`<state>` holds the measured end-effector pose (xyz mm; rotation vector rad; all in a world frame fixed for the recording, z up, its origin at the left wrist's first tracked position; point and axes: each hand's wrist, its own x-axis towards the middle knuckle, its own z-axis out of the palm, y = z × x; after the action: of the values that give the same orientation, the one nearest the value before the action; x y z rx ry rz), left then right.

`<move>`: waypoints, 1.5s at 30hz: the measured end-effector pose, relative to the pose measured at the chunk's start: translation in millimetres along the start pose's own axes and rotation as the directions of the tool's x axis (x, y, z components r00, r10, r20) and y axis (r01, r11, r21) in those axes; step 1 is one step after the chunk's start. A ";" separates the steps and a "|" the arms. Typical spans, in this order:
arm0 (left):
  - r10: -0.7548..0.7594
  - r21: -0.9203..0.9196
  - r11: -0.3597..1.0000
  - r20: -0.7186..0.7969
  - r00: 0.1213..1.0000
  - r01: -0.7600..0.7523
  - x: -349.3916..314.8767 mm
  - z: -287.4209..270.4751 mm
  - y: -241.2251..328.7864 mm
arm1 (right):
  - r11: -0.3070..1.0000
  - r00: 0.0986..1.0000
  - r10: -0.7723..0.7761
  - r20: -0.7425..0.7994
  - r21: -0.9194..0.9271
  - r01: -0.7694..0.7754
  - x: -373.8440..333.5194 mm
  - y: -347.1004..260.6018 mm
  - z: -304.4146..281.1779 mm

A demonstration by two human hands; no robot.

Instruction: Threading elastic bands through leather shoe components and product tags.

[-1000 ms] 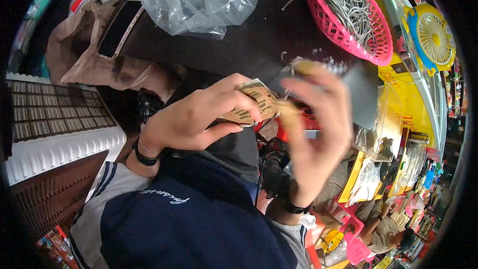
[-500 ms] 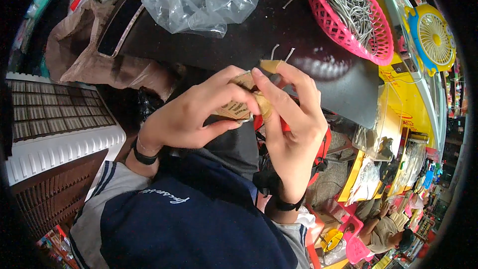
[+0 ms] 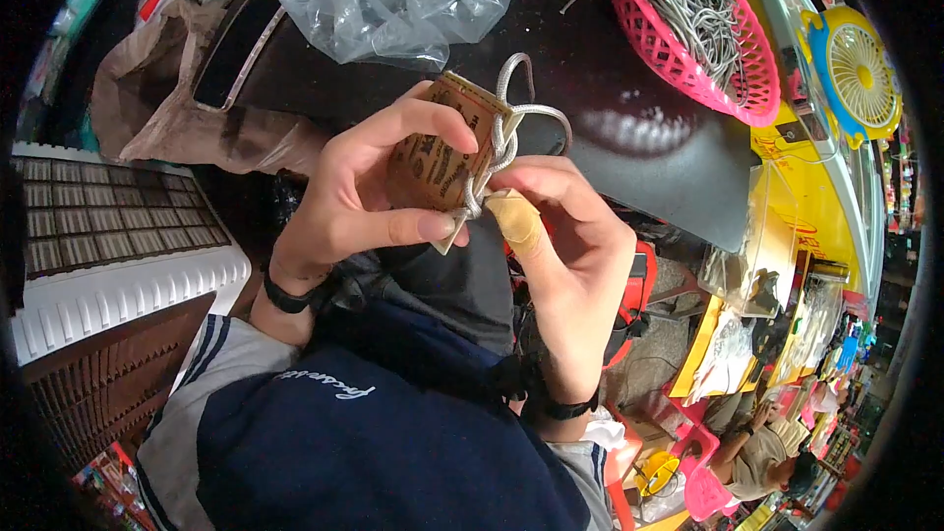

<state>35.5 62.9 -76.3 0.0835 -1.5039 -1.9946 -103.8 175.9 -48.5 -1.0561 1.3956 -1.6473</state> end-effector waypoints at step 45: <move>0.086 0.446 0.889 0.070 0.994 -0.108 5.1 9.2 -7.3 | 0.748 0.874 -0.456 -0.170 -0.604 0.273 7.9 11.2 0.9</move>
<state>24.4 69.2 -78.0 0.1492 -1.9380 -1.5452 -106.0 166.7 -58.5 -1.5438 2.0796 -1.7723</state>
